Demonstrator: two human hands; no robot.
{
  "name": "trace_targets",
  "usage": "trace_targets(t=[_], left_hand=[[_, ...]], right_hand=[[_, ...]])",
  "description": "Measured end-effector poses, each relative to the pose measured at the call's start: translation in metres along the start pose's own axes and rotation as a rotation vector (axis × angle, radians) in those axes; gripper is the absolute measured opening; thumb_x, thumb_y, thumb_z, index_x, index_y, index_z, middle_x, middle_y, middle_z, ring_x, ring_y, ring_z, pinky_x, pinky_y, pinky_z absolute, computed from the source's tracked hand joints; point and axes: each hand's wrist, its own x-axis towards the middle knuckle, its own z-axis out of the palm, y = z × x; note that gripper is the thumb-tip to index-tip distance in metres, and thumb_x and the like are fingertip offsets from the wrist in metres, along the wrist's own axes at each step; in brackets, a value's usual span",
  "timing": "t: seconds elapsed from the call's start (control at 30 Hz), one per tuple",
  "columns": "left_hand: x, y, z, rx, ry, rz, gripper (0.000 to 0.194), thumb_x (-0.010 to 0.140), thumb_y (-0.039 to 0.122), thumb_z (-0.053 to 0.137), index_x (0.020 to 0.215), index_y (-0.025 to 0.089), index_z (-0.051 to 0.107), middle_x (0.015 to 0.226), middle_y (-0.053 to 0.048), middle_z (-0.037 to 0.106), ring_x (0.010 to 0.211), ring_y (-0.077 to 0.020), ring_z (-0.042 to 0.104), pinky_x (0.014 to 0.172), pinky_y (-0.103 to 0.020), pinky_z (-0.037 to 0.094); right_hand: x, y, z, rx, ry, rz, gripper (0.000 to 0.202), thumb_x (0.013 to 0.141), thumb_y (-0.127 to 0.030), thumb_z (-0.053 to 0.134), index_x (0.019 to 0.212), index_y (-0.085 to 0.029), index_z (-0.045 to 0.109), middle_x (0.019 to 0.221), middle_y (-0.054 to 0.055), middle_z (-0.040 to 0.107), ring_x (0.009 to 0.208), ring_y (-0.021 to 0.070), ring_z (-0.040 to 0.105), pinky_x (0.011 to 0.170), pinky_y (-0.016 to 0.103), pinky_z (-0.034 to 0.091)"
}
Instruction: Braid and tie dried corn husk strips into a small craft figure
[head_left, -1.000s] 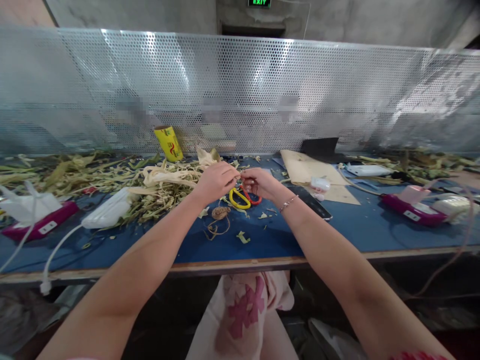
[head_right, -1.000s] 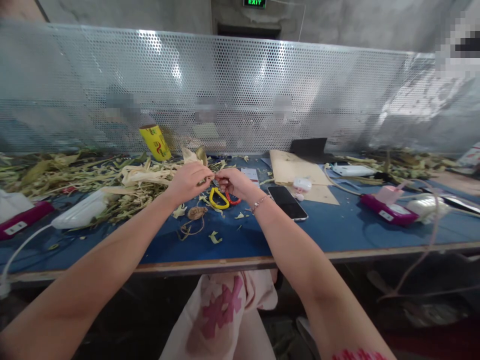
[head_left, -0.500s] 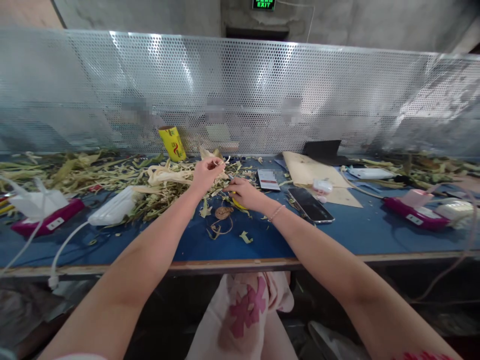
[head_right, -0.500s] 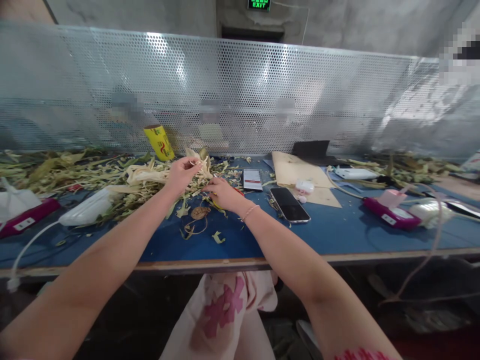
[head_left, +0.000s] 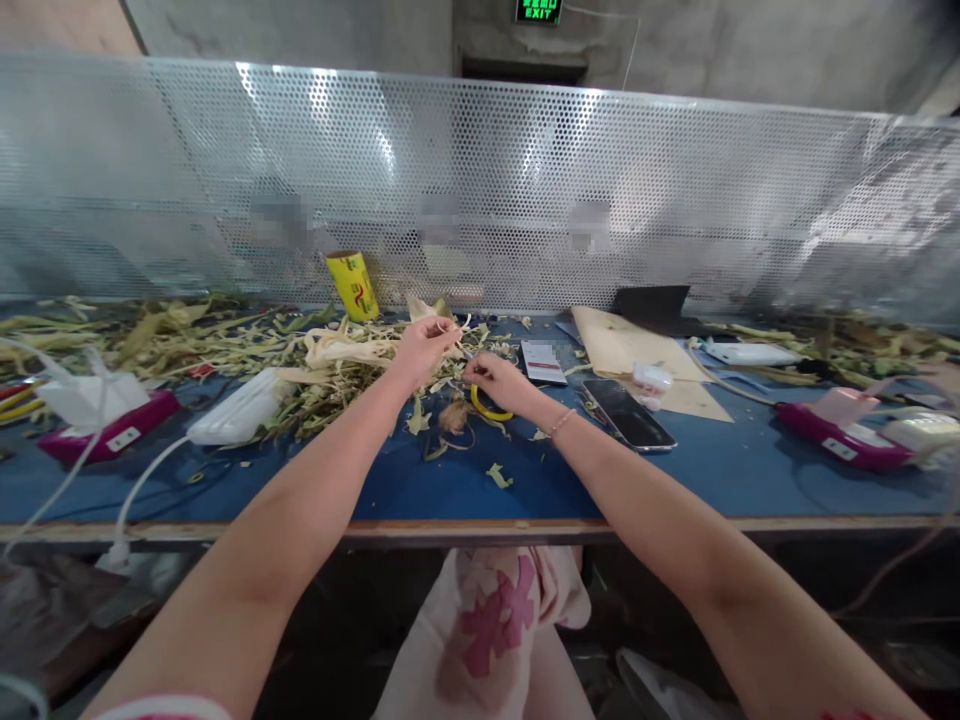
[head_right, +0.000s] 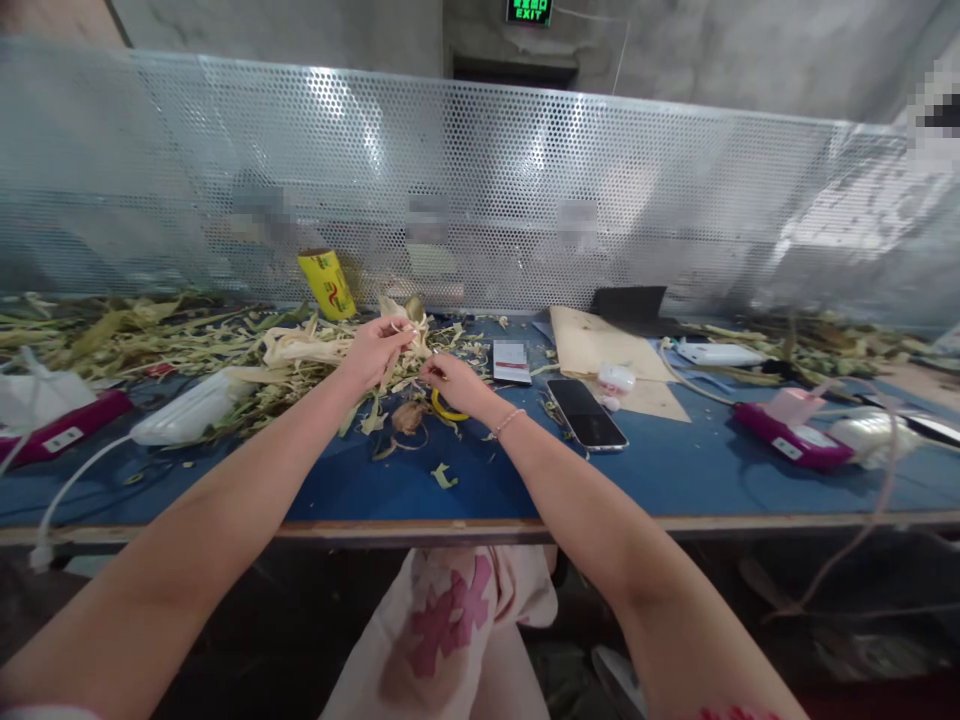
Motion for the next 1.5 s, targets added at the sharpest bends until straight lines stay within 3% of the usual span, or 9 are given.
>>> trace_targets(t=[0.13,0.23,0.3,0.57,0.87,1.0,1.2,1.33,1.5], left_hand=[[-0.004,0.01,-0.004,-0.147,-0.256,-0.238,0.018,0.054,0.019,0.071,0.062,0.012,0.056,0.056,0.003,0.053,0.052,-0.0068,0.052,0.058,-0.023,0.045],[-0.007,0.013,-0.009,-0.24,-0.423,-0.325,0.019,0.054,0.017,0.072,0.066,0.012,0.058,0.058,0.002,0.057,0.055,-0.0087,0.056,0.064,-0.028,0.05],[-0.008,0.012,-0.011,-0.285,-0.474,-0.355,0.019,0.054,0.015,0.072,0.067,0.011,0.058,0.059,0.001,0.058,0.056,-0.0092,0.057,0.067,-0.03,0.051],[-0.006,0.006,-0.01,-0.344,-0.407,-0.301,0.014,0.056,0.013,0.07,0.063,0.011,0.058,0.055,0.002,0.057,0.054,-0.0085,0.058,0.063,-0.026,0.05],[-0.014,0.014,0.003,-0.558,-0.398,-0.253,0.009,0.061,0.011,0.064,0.062,0.013,0.055,0.053,0.003,0.054,0.052,-0.0066,0.052,0.063,-0.024,0.047],[-0.014,0.016,0.007,-0.547,-0.395,-0.26,0.009,0.059,0.01,0.064,0.061,0.012,0.055,0.053,0.001,0.055,0.053,-0.0073,0.053,0.059,-0.021,0.044],[-0.013,0.014,0.005,-0.513,-0.396,-0.257,0.011,0.058,0.012,0.065,0.059,0.012,0.055,0.054,0.001,0.056,0.051,-0.0073,0.051,0.052,-0.02,0.04],[-0.014,0.014,0.006,-0.471,-0.395,-0.26,0.014,0.057,0.015,0.067,0.058,0.013,0.053,0.052,0.001,0.055,0.048,-0.0071,0.05,0.048,-0.02,0.038],[-0.015,0.014,0.009,-0.478,-0.391,-0.25,0.014,0.056,0.013,0.067,0.057,0.013,0.053,0.052,0.001,0.056,0.05,-0.0071,0.052,0.054,-0.021,0.042]], right_hand=[[-0.001,-0.008,-0.006,0.347,0.059,0.193,0.004,0.081,-0.022,0.037,0.077,-0.021,0.037,0.072,-0.003,0.054,0.057,0.0102,0.053,0.058,0.026,0.042],[-0.001,-0.011,-0.009,0.458,0.133,0.17,0.005,0.081,-0.023,0.037,0.076,-0.022,0.035,0.068,-0.004,0.052,0.058,0.0091,0.052,0.059,0.025,0.043],[0.0,-0.012,-0.01,0.465,0.177,0.123,0.006,0.079,-0.023,0.041,0.074,-0.021,0.038,0.064,-0.004,0.051,0.06,0.0087,0.051,0.062,0.024,0.043],[-0.004,-0.014,-0.015,0.57,0.107,0.116,0.014,0.071,-0.032,0.053,0.072,-0.018,0.05,0.064,-0.002,0.056,0.063,0.01,0.052,0.067,0.026,0.041],[-0.008,-0.017,-0.012,0.528,-0.071,0.11,0.02,0.068,-0.03,0.052,0.054,-0.017,0.048,0.052,-0.003,0.049,0.048,0.0071,0.043,0.052,0.023,0.035],[-0.006,-0.014,-0.007,0.574,-0.031,0.136,0.023,0.07,-0.034,0.052,0.056,-0.019,0.042,0.046,-0.006,0.042,0.049,0.0085,0.048,0.053,0.024,0.037],[-0.004,-0.021,-0.009,0.566,0.118,0.213,0.022,0.065,-0.027,0.061,0.073,-0.021,0.042,0.066,-0.006,0.049,0.053,0.0076,0.053,0.055,0.025,0.043],[-0.002,-0.021,-0.008,0.525,0.097,0.227,0.021,0.064,-0.024,0.061,0.074,-0.021,0.042,0.066,-0.005,0.052,0.053,0.0083,0.053,0.056,0.026,0.045],[-0.001,-0.018,-0.004,0.553,0.134,0.245,0.028,0.059,-0.019,0.06,0.079,-0.021,0.04,0.066,-0.006,0.054,0.058,0.0082,0.053,0.058,0.025,0.045]])
